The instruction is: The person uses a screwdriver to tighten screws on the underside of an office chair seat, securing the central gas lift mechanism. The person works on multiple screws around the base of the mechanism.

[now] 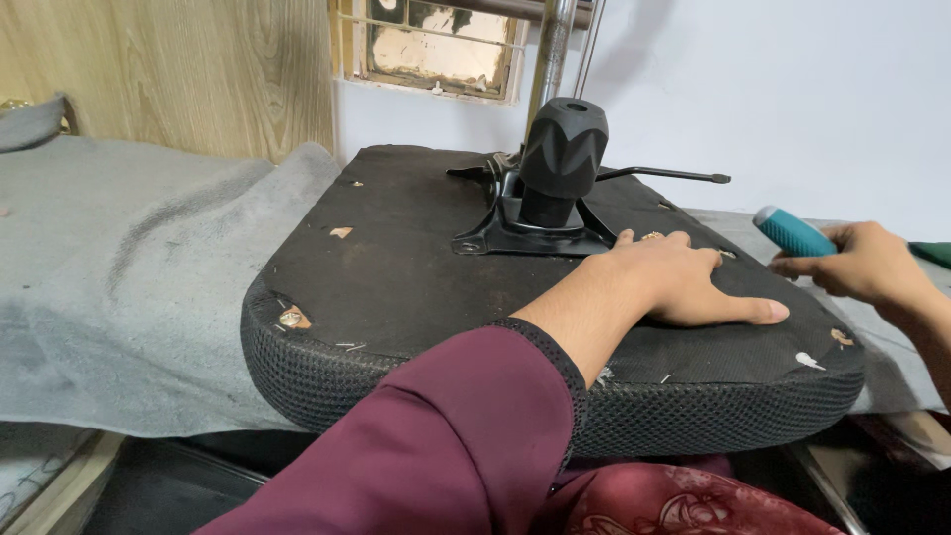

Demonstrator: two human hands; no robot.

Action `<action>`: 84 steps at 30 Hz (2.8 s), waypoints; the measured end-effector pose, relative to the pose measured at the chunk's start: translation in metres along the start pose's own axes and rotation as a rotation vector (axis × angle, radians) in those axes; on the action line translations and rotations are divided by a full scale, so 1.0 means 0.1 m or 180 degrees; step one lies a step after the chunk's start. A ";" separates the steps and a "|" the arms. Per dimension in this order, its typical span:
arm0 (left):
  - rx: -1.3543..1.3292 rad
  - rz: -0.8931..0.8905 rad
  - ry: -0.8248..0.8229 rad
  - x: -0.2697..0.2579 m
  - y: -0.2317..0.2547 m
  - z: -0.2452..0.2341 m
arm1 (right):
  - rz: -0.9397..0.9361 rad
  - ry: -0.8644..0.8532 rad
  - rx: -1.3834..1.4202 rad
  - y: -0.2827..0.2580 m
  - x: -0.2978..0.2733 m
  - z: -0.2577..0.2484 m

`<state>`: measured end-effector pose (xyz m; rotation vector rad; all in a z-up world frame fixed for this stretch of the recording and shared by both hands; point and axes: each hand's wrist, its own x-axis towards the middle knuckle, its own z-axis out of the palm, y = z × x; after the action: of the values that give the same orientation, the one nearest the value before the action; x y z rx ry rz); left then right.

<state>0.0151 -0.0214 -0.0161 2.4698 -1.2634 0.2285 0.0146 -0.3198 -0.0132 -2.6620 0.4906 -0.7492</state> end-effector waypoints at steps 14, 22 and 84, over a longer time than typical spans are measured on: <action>0.1065 0.0662 0.1963 -0.37 0.16 -0.56 | -0.0472 -0.0164 0.0685 -0.63 -0.42 -0.25; 0.1335 -0.0817 0.2840 -0.52 -0.19 -0.98 | -0.1631 -0.0605 0.0496 -1.27 -0.60 -0.26; -0.1111 -0.3262 0.3234 -1.27 -0.96 -1.36 | -0.2604 -0.0905 0.0289 -3.07 -1.16 0.37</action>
<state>0.0204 0.1780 0.0480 1.8893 0.3553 0.7434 0.0139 0.0075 0.0296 -2.7749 -0.7303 -0.5377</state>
